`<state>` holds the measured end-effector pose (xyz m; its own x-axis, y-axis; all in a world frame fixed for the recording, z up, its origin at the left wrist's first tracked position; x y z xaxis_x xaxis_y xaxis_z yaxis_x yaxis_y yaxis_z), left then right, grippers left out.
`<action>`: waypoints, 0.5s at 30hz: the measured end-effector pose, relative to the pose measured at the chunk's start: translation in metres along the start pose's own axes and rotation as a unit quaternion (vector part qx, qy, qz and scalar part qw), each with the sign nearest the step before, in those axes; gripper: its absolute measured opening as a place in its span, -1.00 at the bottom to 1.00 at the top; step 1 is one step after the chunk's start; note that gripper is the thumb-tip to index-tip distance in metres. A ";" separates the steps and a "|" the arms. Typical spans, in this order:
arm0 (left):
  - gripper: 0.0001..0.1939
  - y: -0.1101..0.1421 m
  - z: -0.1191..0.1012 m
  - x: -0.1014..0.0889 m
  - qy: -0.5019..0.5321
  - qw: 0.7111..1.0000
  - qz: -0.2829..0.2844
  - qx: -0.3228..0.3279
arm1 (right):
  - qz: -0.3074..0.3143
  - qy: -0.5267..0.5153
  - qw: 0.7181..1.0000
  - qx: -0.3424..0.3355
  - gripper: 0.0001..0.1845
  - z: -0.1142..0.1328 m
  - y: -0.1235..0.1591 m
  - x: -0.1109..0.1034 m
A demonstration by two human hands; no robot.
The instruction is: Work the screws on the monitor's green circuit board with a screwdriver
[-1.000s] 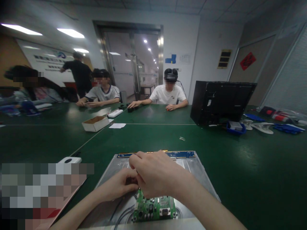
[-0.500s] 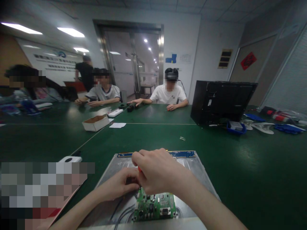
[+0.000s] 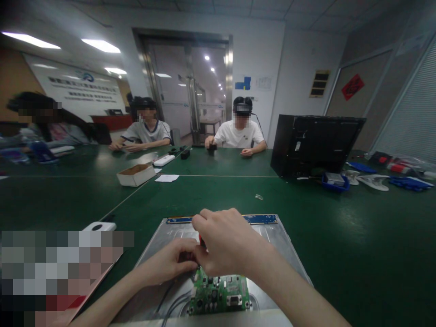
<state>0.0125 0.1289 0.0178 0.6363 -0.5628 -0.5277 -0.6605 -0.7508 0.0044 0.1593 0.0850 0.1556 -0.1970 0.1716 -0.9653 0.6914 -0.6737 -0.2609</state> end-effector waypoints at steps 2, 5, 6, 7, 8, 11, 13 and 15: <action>-0.86 0.000 0.001 0.000 -0.001 1.000 -0.001 0.000 | 0.012 -0.016 1.000 -0.021 -0.87 0.003 0.000 0.000; -0.86 0.000 0.002 0.000 0.008 1.000 -0.001 -0.004 | 0.023 -0.020 0.999 -0.026 -0.84 0.005 -0.002 0.001; -0.85 -0.001 0.001 0.000 0.014 1.000 0.000 -0.006 | 0.019 -0.013 1.000 -0.020 -0.86 0.005 -0.003 0.002; -0.84 -0.001 0.001 0.000 0.020 1.000 0.000 -0.008 | 0.013 -0.001 1.000 -0.012 -0.89 0.005 -0.004 0.003; -0.84 -0.001 -0.001 0.000 0.024 1.000 -0.002 -0.010 | 0.008 0.012 1.000 -0.004 -0.90 0.006 -0.005 0.004; -0.80 -0.001 -0.004 0.000 0.032 0.999 -0.007 -0.016 | 0.000 0.043 0.999 0.010 -0.75 0.007 -0.007 0.009; -0.80 -0.001 -0.006 0.000 0.030 0.999 -0.009 -0.014 | -0.004 0.048 0.999 0.013 -0.70 0.007 -0.008 0.010; -0.84 -0.002 -0.007 0.000 0.025 1.000 -0.004 -0.003 | -0.008 0.024 1.000 0.006 -0.77 0.007 -0.006 0.008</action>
Point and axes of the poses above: each hand's wrist, its own y-axis away from the middle knuckle, its own x-axis out of the palm, z = x × y, the point moved 5 cm from there along -y, towards the middle knuckle, and after that the axes turned 4 degrees about y, right-handed, at the moved point
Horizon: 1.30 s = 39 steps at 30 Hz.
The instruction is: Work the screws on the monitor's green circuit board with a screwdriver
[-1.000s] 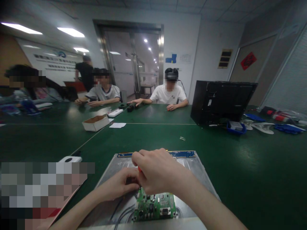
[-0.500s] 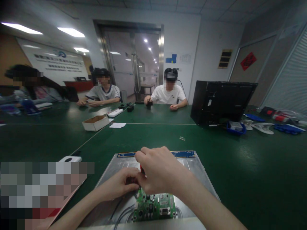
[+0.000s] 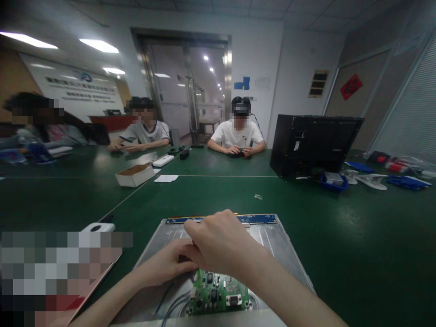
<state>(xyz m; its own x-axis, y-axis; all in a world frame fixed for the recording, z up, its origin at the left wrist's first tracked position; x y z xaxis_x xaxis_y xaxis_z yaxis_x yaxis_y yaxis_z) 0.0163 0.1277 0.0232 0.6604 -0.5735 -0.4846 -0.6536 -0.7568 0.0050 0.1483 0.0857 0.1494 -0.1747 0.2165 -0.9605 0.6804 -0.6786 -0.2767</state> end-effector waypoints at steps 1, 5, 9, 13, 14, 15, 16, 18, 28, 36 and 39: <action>-0.86 0.000 0.000 0.000 -0.004 1.000 0.001 0.007 | 0.000 -0.020 1.000 -0.008 -0.82 0.000 0.001 -0.002; -0.92 0.000 0.005 -0.001 -0.021 1.000 -0.006 0.005 | 0.023 -0.078 0.996 -0.032 -0.84 0.001 0.004 -0.006; -0.89 0.000 0.011 0.000 -0.020 1.000 0.005 -0.008 | 0.029 -0.044 0.999 -0.003 -0.87 -0.002 0.002 -0.004; -0.84 0.001 0.011 0.001 0.007 1.000 0.004 -0.019 | 0.015 0.003 1.000 0.027 -0.86 -0.004 -0.001 -0.001; -0.84 0.001 0.009 0.001 0.012 1.000 0.003 -0.018 | 0.014 0.009 0.999 0.029 -0.82 -0.004 -0.001 0.000; -0.85 0.001 0.007 0.001 0.011 1.000 0.003 -0.013 | 0.013 0.010 0.999 0.028 -0.80 -0.004 -0.001 0.000; -0.87 0.001 0.005 0.000 0.006 1.000 0.003 -0.006 | 0.013 0.005 1.000 0.021 -0.78 -0.003 0.000 0.000; -0.90 0.000 0.002 0.000 -0.010 1.000 0.001 0.010 | 0.014 -0.018 1.000 -0.007 -0.84 0.000 0.002 -0.002; -0.88 0.001 0.009 0.000 -0.010 1.000 0.007 -0.011 | 0.026 -0.039 0.999 -0.004 -0.86 0.000 0.000 -0.001; -0.92 0.000 0.002 -0.002 -0.009 1.000 -0.004 0.007 | 0.033 -0.044 0.998 -0.020 -0.88 0.000 0.005 -0.006; -0.92 0.001 0.006 -0.001 -0.011 1.000 -0.003 0.001 | 0.032 -0.066 0.996 -0.043 -0.82 -0.001 0.006 -0.006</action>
Point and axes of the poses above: each hand's wrist, its own y-axis away from the middle knuckle, its own x-axis out of the palm, z = x × y, the point moved 5 cm from there along -y, towards the middle knuckle, and after that the axes turned 4 degrees about y, right-handed, at the moved point
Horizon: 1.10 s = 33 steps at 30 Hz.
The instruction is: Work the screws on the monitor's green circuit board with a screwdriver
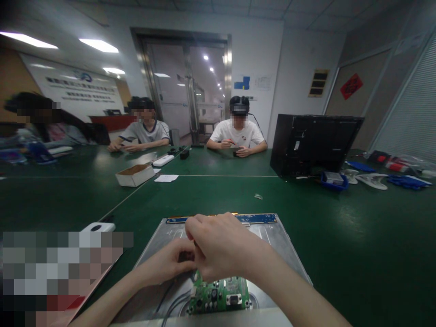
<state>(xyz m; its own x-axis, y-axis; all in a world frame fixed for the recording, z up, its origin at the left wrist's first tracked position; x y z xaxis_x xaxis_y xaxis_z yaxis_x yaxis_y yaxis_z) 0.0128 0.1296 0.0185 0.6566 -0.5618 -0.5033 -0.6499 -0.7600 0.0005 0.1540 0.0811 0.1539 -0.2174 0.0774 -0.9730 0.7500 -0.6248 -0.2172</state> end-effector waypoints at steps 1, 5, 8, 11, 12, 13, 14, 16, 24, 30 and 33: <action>-0.93 0.000 0.002 0.001 0.001 1.000 0.003 -0.002 | -0.002 -0.003 1.000 -0.001 -0.80 -0.001 -0.001 0.001; -0.87 0.000 0.005 0.002 0.008 1.000 0.011 -0.013 | -0.014 0.013 0.999 0.034 -0.84 -0.007 -0.006 0.004; -0.87 0.000 0.002 0.001 0.019 1.000 0.001 -0.017 | -0.009 0.035 0.998 0.060 -0.88 -0.010 -0.008 0.005; -0.87 0.001 -0.001 0.000 0.024 1.000 -0.004 -0.012 | 0.002 0.032 0.997 0.063 -0.84 -0.011 -0.007 0.004; -0.87 0.001 -0.001 0.000 0.021 1.000 -0.005 -0.011 | 0.001 0.023 0.998 0.059 -0.83 -0.011 -0.006 0.004; -0.86 0.001 0.001 0.000 0.017 1.000 -0.006 -0.011 | -0.002 0.012 0.999 0.051 -0.81 -0.010 -0.004 0.003; -0.86 0.000 0.002 0.000 0.014 1.000 -0.006 -0.012 | -0.005 0.002 0.999 0.041 -0.79 -0.010 -0.003 0.002; -0.84 0.000 0.006 0.001 0.010 1.000 0.001 -0.012 | -0.004 -0.013 1.000 0.022 -0.75 -0.008 -0.001 0.002; -0.85 -0.001 0.004 0.001 0.018 1.000 0.002 -0.003 | -0.011 0.034 0.999 0.038 -0.92 -0.009 -0.005 0.006; -0.94 0.000 -0.002 0.000 -0.005 1.000 -0.007 -0.004 | -0.006 0.024 1.000 0.006 -0.92 -0.002 -0.001 0.002; -0.90 0.001 -0.001 0.000 -0.019 1.000 -0.012 -0.011 | -0.003 -0.010 0.999 -0.033 -0.85 0.005 0.001 -0.001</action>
Point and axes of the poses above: each hand's wrist, its own y-axis away from the middle knuckle, its own x-axis out of the palm, z = x × y, the point moved 5 cm from there along -y, towards the middle knuckle, and after that the axes turned 4 degrees about y, right-handed, at the moved point
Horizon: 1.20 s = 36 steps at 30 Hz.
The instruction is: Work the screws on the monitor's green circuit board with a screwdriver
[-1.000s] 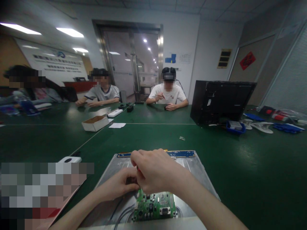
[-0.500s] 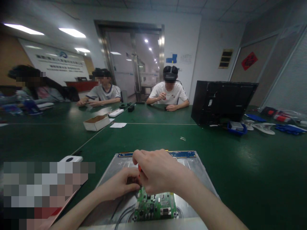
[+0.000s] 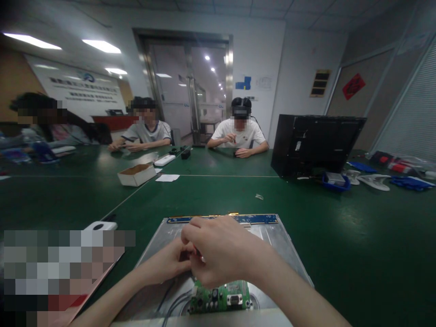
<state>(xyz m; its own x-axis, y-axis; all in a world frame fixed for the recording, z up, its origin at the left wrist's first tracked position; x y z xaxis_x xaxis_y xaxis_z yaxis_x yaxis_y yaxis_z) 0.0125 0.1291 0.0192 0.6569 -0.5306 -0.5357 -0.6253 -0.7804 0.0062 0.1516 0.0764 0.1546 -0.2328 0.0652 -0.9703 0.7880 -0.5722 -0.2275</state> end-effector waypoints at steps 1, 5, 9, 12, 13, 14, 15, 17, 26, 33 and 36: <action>-0.89 0.000 0.000 0.000 -0.002 1.000 0.000 0.000 | 0.002 -0.005 1.000 -0.001 -0.83 0.001 0.000 0.000; -0.89 0.000 -0.001 0.000 0.013 1.000 0.006 0.006 | 0.001 0.000 1.000 0.023 -0.83 -0.003 -0.003 0.003; -0.88 -0.001 -0.003 0.000 0.027 1.000 0.011 0.010 | -0.013 0.036 0.998 0.052 -0.90 -0.008 -0.006 0.005; -0.88 -0.001 -0.002 0.000 0.019 1.000 0.006 0.007 | -0.007 0.062 0.996 0.058 -0.80 -0.010 -0.006 0.005; -0.88 -0.002 -0.002 0.000 0.019 1.000 0.006 0.006 | -0.003 0.063 0.996 0.057 -0.80 -0.010 -0.005 0.005; -0.88 -0.002 -0.001 0.000 0.019 1.000 0.008 0.005 | 0.000 0.058 0.997 0.054 -0.82 -0.010 -0.004 0.004; -0.89 -0.002 -0.001 0.000 0.018 1.000 0.008 0.007 | 0.001 0.049 0.998 0.048 -0.87 -0.010 -0.003 0.004; -0.91 -0.002 0.000 0.000 0.019 1.000 0.010 0.008 | 0.003 0.025 0.999 0.031 -0.88 -0.009 -0.001 0.002; -0.85 0.001 -0.002 0.000 0.031 0.999 0.011 -0.009 | 0.015 0.051 0.997 0.050 -0.87 -0.010 -0.003 0.001; -0.88 0.001 -0.001 0.001 0.017 1.000 0.009 -0.015 | -0.001 0.062 0.997 0.049 -0.91 -0.015 -0.003 0.002; -0.86 0.000 -0.001 0.000 0.009 1.000 0.012 -0.005 | 0.002 0.032 0.999 0.027 -0.86 -0.012 -0.001 0.000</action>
<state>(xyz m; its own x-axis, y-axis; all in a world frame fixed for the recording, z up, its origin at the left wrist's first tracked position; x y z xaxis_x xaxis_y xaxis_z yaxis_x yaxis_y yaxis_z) 0.0128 0.1283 0.0198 0.6500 -0.5546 -0.5195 -0.6360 -0.7712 0.0276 0.1576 0.0862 0.1536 -0.1912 0.1141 -0.9749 0.7571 -0.6150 -0.2205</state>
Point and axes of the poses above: each hand's wrist, its own y-axis away from the middle knuckle, its own x-axis out of the palm, z = x × y, the point moved 5 cm from there along -y, towards the middle knuckle, and after that the axes turned 4 degrees about y, right-handed, at the moved point
